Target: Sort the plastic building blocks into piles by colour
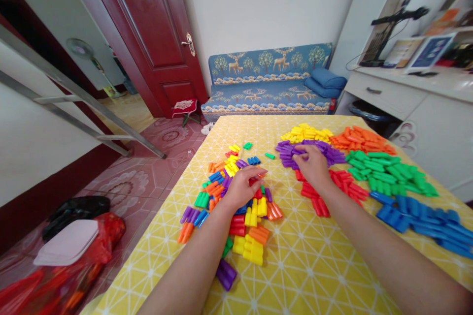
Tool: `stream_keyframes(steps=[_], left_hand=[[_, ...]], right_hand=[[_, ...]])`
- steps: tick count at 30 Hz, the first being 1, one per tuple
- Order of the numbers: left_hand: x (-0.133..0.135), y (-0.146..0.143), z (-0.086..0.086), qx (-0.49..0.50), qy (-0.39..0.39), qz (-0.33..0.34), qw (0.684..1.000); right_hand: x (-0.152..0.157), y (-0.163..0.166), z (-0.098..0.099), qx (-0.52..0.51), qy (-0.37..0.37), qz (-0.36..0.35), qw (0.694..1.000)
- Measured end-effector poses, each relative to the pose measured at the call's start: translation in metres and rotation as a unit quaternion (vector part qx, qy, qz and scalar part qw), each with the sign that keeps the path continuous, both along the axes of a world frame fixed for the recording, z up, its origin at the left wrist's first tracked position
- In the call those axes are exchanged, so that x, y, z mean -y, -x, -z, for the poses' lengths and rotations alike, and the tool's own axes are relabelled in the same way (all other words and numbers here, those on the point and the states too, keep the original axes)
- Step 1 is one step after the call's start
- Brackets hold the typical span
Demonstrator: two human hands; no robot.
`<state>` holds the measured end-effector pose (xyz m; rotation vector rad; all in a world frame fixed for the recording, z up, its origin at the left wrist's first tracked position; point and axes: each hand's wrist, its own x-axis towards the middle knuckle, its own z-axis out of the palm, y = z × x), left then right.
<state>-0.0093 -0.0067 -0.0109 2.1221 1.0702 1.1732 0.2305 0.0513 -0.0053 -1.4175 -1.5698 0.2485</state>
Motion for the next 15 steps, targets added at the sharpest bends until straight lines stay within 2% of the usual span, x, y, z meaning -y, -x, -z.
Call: stream_keyframes(steps=[2,5,10,15], left_hand=[[0.0,0.0,0.0,0.001,-0.01,-0.009,1.0],[0.0,-0.001,-0.002,0.007,-0.026,-0.021,0.999],[0.001,-0.001,-0.006,0.036,-0.058,-0.057,0.996],[0.005,0.002,-0.008,0.09,-0.075,-0.108,0.987]], right_hand=[[0.026,0.025,0.009,-0.04,0.039,-0.087,0.995],[0.056,0.055,0.022,-0.038,0.062,-0.158,0.985],[0.076,0.075,0.029,-0.045,0.068,-0.218,0.973],[0.084,0.08,0.025,-0.014,0.057,-0.275,0.96]])
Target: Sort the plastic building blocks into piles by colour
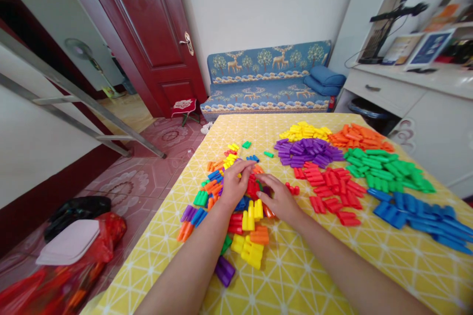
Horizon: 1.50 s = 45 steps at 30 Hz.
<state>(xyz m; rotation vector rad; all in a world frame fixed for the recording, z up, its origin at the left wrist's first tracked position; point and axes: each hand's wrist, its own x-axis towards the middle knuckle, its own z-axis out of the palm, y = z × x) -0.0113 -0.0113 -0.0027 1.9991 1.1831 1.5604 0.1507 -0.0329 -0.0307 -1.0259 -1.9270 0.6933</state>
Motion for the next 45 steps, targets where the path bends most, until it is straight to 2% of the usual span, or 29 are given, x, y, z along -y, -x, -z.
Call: stream_keyframes(steps=[3,6,14,17,21,23,26,31,39,42,45], left_hand=[[0.002,0.001,-0.001,0.043,-0.001,-0.028,0.999],[0.004,0.001,-0.001,0.071,0.013,-0.024,0.997],[0.003,0.001,0.001,0.029,0.011,-0.034,0.999],[0.003,0.002,0.001,0.016,0.009,-0.04,0.999],[0.002,0.002,0.001,0.011,0.005,-0.045,0.999],[0.001,0.001,0.002,0.009,0.006,-0.038,0.999],[0.0,0.001,0.003,0.011,0.017,-0.027,0.999],[-0.001,0.003,0.005,0.002,0.03,-0.031,0.999],[-0.002,0.002,0.006,0.005,0.032,-0.018,0.999],[-0.003,0.002,0.007,0.01,0.034,-0.014,0.999],[-0.004,0.002,0.008,0.013,0.039,-0.007,0.999]], right_hand=[[0.003,0.003,-0.003,0.05,-0.027,-0.048,0.997],[0.004,0.005,-0.005,0.079,-0.051,-0.065,0.993],[0.013,0.0,-0.015,0.063,-0.087,0.021,0.994],[0.013,-0.018,-0.027,0.035,-0.084,0.083,0.992],[0.007,-0.066,-0.037,0.017,-0.078,0.229,0.97],[0.003,-0.094,-0.035,0.05,-0.086,0.285,0.953],[-0.002,-0.127,-0.024,0.11,-0.11,0.328,0.932],[-0.007,-0.142,-0.009,0.174,-0.168,0.326,0.914],[-0.006,-0.14,-0.01,0.211,-0.192,0.364,0.887],[-0.003,-0.134,-0.015,0.176,-0.209,0.338,0.901],[0.001,-0.117,-0.019,0.129,-0.219,0.241,0.937]])
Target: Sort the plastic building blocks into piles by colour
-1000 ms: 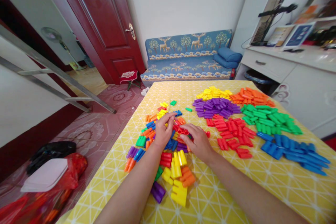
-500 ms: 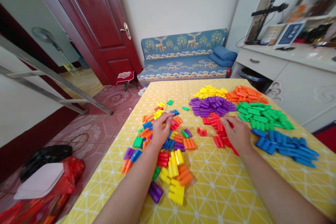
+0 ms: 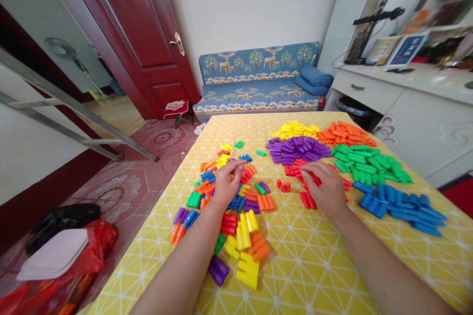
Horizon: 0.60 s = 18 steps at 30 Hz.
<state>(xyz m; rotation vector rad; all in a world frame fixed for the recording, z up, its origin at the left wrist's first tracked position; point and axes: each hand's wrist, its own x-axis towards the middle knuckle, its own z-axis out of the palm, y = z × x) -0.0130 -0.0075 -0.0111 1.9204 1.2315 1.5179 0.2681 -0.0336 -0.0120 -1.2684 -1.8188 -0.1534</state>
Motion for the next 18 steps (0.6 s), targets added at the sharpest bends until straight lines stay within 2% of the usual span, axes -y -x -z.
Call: stream_keyframes(steps=[3,6,9,12,14,16,18], left_hand=[[0.0,0.0,0.0,-0.003,0.005,0.002,1.0],[0.0,0.0,-0.001,-0.006,0.007,0.0,1.0],[0.001,0.0,-0.001,-0.01,0.01,-0.001,1.0],[0.0,0.001,0.0,-0.021,0.013,-0.001,1.0],[0.0,0.001,-0.001,-0.025,0.014,-0.002,1.0],[0.0,0.0,-0.001,-0.024,0.014,-0.004,1.0],[0.0,0.0,-0.002,-0.024,0.01,-0.009,1.0]], right_hand=[[0.005,0.021,0.001,0.033,0.042,-0.073,0.996],[0.008,0.035,0.003,0.069,0.097,-0.098,0.988],[0.009,0.035,0.002,0.076,0.107,-0.052,0.99],[0.009,0.029,-0.003,0.103,0.074,0.036,0.991],[0.009,0.026,-0.005,0.107,0.045,0.063,0.991],[0.01,0.029,-0.005,0.082,0.028,0.04,0.995],[0.011,0.038,-0.003,0.042,0.034,-0.022,0.998]])
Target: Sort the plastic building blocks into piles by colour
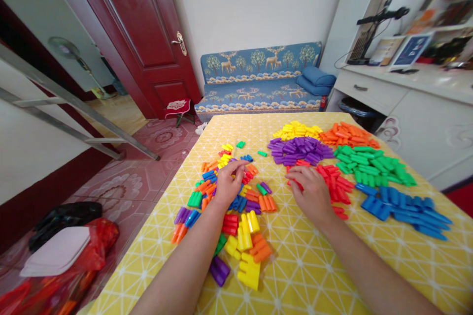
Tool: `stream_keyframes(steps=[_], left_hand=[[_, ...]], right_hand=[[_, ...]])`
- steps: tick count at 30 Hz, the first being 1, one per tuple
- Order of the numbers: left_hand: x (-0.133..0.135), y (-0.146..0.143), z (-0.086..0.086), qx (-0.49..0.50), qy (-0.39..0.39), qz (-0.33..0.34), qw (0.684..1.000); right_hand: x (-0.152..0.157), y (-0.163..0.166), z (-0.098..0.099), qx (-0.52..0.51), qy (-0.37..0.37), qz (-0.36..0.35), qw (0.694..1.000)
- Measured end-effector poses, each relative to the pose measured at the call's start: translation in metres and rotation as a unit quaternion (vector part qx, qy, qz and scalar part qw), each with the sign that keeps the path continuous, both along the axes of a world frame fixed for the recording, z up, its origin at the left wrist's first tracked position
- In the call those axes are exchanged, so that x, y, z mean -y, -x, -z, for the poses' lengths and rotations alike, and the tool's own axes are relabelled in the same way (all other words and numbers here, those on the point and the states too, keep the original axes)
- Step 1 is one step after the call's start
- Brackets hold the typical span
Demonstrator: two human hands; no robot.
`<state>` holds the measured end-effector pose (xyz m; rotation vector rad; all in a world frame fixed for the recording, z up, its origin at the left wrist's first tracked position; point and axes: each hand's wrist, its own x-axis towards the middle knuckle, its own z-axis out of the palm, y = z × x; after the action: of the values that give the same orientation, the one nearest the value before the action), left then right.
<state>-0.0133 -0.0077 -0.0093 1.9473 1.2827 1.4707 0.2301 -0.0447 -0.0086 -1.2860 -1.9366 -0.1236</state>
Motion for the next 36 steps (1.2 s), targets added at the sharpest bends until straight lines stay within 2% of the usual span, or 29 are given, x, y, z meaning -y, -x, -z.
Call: stream_keyframes(steps=[4,11,15,19,22,26,30,33,36], left_hand=[[0.001,0.0,-0.001,-0.008,-0.021,-0.014,1.0],[0.0,0.001,0.0,-0.006,-0.043,-0.027,0.999],[-0.001,0.0,-0.002,-0.005,-0.048,-0.021,0.999],[-0.001,0.0,-0.002,-0.003,-0.042,-0.015,0.999],[-0.001,0.0,-0.001,-0.004,-0.039,-0.013,0.999],[0.0,0.0,-0.002,-0.01,-0.027,0.0,1.0],[0.002,-0.002,-0.006,-0.033,-0.014,0.041,0.998],[0.003,-0.003,-0.008,-0.049,-0.009,0.058,0.997],[0.003,-0.002,-0.007,-0.051,0.006,0.054,0.997]], right_hand=[[-0.003,0.032,0.004,-0.07,0.068,-0.105,0.99],[-0.028,0.084,0.012,-0.05,0.166,-0.181,0.968],[-0.033,0.096,0.02,-0.046,0.166,-0.174,0.97],[-0.029,0.095,0.026,-0.136,0.177,-0.151,0.963],[-0.027,0.092,0.027,-0.256,0.195,-0.161,0.933],[-0.026,0.087,0.024,-0.435,0.213,-0.141,0.863],[-0.026,0.082,0.02,-0.524,0.239,-0.141,0.805],[-0.025,0.08,0.018,-0.549,0.238,-0.166,0.784],[-0.025,0.081,0.018,-0.546,0.238,-0.175,0.784]])
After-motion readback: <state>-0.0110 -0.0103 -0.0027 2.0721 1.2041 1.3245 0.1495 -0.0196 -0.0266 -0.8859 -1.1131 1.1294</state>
